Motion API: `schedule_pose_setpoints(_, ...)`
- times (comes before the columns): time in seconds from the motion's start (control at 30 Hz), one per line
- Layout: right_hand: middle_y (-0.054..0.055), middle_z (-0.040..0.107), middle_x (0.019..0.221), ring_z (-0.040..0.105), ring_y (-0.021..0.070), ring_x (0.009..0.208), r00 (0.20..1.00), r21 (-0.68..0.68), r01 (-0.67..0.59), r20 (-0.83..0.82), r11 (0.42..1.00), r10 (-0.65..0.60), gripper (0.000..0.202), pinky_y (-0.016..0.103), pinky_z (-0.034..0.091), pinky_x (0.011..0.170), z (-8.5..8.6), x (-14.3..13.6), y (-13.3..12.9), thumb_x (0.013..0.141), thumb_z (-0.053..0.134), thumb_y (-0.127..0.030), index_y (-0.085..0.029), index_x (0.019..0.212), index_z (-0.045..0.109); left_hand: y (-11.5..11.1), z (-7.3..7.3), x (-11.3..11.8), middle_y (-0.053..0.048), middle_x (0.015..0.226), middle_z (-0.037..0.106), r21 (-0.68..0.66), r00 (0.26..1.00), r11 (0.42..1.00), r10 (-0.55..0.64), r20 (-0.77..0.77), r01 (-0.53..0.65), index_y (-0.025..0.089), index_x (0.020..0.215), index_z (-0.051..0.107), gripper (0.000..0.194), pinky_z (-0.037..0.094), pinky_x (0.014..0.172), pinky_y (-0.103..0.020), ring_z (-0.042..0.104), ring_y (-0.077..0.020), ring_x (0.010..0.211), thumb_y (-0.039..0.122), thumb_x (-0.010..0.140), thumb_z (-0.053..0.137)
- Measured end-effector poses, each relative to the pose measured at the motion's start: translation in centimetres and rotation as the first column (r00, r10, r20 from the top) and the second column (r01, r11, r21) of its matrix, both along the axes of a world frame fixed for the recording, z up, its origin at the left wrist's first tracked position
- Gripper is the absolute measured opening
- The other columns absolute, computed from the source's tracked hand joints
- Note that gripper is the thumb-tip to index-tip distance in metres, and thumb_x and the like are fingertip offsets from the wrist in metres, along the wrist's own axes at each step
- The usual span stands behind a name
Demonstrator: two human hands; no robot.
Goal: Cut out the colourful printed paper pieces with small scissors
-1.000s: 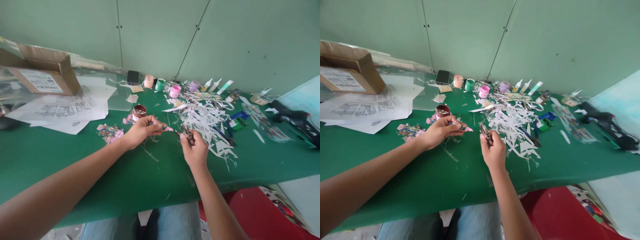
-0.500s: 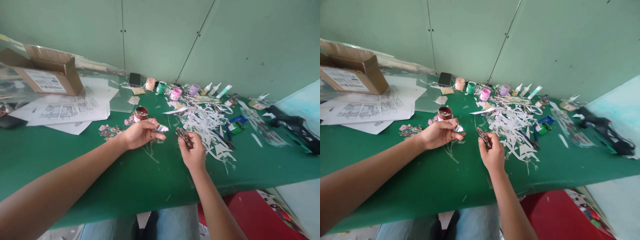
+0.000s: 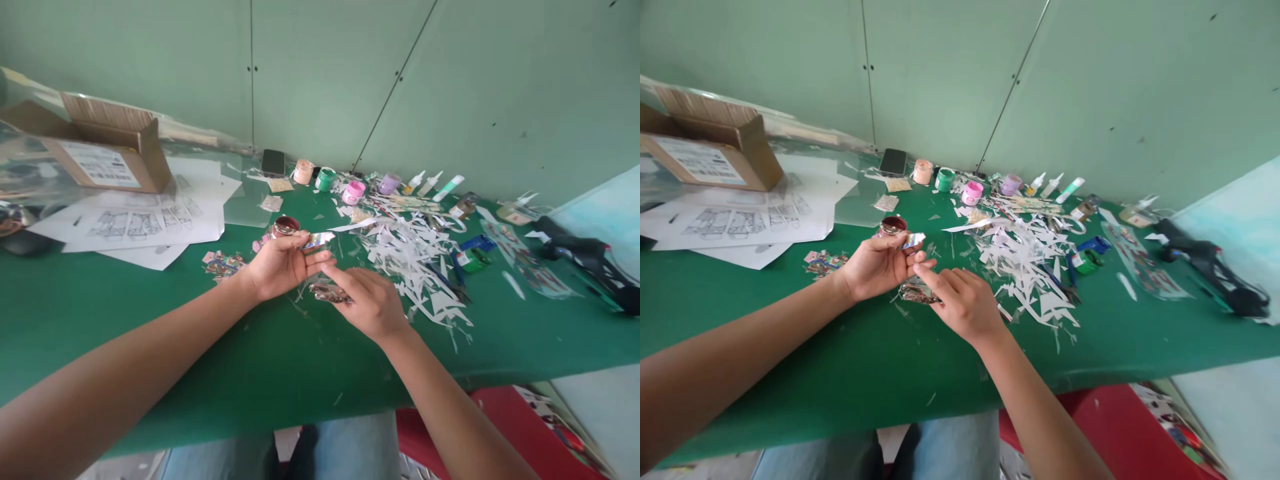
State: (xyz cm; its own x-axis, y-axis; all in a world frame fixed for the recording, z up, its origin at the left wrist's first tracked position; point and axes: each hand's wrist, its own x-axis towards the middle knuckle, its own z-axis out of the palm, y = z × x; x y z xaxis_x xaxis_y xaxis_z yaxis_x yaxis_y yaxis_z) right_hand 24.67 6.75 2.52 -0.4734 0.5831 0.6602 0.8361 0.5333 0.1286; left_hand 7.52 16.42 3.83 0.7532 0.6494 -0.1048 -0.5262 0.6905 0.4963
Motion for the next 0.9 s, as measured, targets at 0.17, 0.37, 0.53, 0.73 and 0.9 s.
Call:
schedule_pose_setpoints(0.17,0.0,0.061,0.063,0.056,0.0124,0.06,1.0,0.022,-0.015,0.018,1.0,0.014,0.022,0.024,0.041,0.059,-0.2,0.5,1.2,0.087,0.053,-0.006,-0.019,0.075,0.065,0.0,0.5,-0.4,-0.007,0.074,0.071,-0.069,0.999,0.998,0.016,0.032,-0.014,0.014,0.071,0.06,0.02,0.058,0.087,-0.041,0.072,-0.0187,0.072,0.01,0.088,0.049)
schedule_pose_setpoints(0.37,0.005,0.071,0.075,0.063,0.0166,0.064,0.926,-0.099,0.361,-0.077,0.927,-0.369,0.015,0.025,0.039,0.056,-1.4,4.3,3.2,0.087,0.054,-0.02,-0.019,0.088,0.068,0.6,0.9,-1.1,0.0,0.062,0.057,-0.066,0.994,0.998,0.006,0.106,0.001,0.012,0.076,0.058,0.011,0.044,0.041,-0.017,0.057,-0.0088,0.05,0.012,0.084,0.051)
schedule_pose_setpoints(0.53,0.006,0.07,0.073,0.061,0.0229,0.06,0.758,-0.32,0.596,-0.077,0.736,-0.648,0.029,0.029,0.036,0.053,-0.7,6.8,4.2,0.084,0.054,-0.026,-0.02,0.109,0.066,0.6,0.5,-0.9,0.001,0.063,0.052,-0.021,0.997,0.999,0.034,0.068,-0.033,0.016,0.07,0.051,0.012,0.04,0.042,-0.018,0.051,-0.0086,0.051,0.013,0.079,0.058)
schedule_pose_setpoints(0.73,0.004,0.061,0.06,0.056,0.0222,0.055,0.686,-0.316,0.671,-0.078,0.671,-0.723,0.021,0.029,0.029,0.052,0.0,7.6,3.8,0.085,0.056,-0.041,-0.021,0.084,0.064,0.6,0.4,-0.8,0.002,0.063,0.049,0.025,0.998,0.998,0.065,0.021,-0.065,0.018,0.067,0.047,0.018,0.038,0.045,-0.02,0.049,-0.0093,0.052,0.014,0.077,0.061)
schedule_pose_setpoints(0.9,0.006,0.062,0.06,0.058,0.0237,0.058,0.654,-0.381,0.695,-0.02,0.61,-0.756,0.025,0.029,0.029,0.054,0.6,7.3,4.0,0.089,0.054,-0.04,-0.021,0.076,0.063,0.6,0.2,-0.8,0.002,0.064,0.048,0.052,0.998,0.997,0.063,-0.013,-0.062,0.019,0.068,0.046,0.02,0.039,0.047,-0.021,0.049,-0.01,0.053,0.015,0.076,0.063)
